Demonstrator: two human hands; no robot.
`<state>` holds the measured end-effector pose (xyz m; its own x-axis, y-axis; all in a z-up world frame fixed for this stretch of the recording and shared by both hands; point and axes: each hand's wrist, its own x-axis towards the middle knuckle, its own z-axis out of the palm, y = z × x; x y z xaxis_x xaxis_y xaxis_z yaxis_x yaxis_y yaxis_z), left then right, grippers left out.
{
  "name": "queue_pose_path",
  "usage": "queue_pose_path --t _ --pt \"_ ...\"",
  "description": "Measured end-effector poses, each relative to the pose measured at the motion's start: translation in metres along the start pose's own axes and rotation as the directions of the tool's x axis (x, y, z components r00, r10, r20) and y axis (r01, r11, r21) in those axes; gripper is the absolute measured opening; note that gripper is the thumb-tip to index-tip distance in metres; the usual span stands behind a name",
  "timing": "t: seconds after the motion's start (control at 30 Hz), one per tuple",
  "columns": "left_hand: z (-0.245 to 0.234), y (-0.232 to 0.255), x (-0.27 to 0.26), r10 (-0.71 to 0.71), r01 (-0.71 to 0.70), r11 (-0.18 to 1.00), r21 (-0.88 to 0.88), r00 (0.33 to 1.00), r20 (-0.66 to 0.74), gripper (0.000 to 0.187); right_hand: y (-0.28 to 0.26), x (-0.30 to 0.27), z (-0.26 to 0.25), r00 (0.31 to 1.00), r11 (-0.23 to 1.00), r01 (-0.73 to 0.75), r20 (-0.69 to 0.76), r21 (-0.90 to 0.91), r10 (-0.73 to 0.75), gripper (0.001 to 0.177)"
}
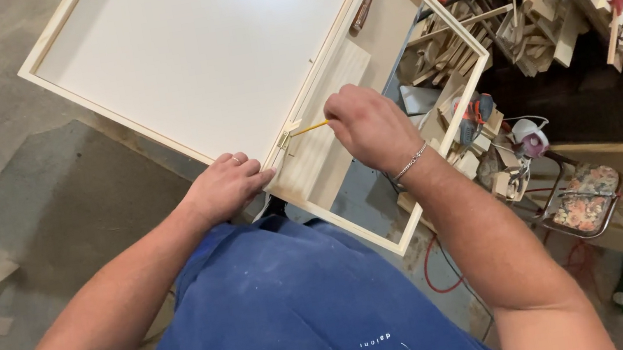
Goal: Marking measurements and assembling a wooden frame using a pencil and screwdriver
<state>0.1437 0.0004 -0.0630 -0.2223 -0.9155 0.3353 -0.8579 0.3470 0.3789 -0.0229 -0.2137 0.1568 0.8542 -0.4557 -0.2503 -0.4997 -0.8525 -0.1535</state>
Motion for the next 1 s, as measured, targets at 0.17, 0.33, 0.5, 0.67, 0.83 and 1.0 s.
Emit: queue_pose_path --t 0.17,0.33,0.5,0.67,0.83,1.0 --pt "-0.005 0.003 0.002 -0.018 0.018 1.0 0.013 1.0 0.003 0.02 -0.013 -0.011 -0.007 0.992 0.995 -0.099 -0.08 0.009 0.099 0.018" --pt "-0.005 0.004 0.003 -0.031 0.031 0.999 0.023 0.999 0.025 0.027 0.008 -0.01 0.022 0.988 0.997 0.047 -0.15 0.055 -0.038 0.013" --pt "-0.019 0.015 0.024 -0.129 0.133 0.99 -0.037 0.987 0.092 0.055 -0.012 -0.013 0.007 0.977 0.982 -0.181 -0.105 0.043 0.185 0.035" --pt "-0.01 0.02 0.05 -0.225 0.206 0.974 0.097 0.941 0.255 0.07 -0.014 -0.007 0.004 0.994 0.991 -0.094 -0.054 0.095 0.099 0.019" --pt "-0.004 0.024 0.057 -0.243 0.202 0.964 0.173 0.932 0.27 0.07 -0.02 -0.012 -0.013 0.983 0.985 -0.167 -0.067 0.041 0.169 0.032" --pt "-0.005 0.022 0.059 -0.21 0.158 0.968 0.197 0.936 0.282 0.065 -0.005 -0.005 0.003 0.999 0.994 -0.048 -0.013 0.097 0.05 0.016"
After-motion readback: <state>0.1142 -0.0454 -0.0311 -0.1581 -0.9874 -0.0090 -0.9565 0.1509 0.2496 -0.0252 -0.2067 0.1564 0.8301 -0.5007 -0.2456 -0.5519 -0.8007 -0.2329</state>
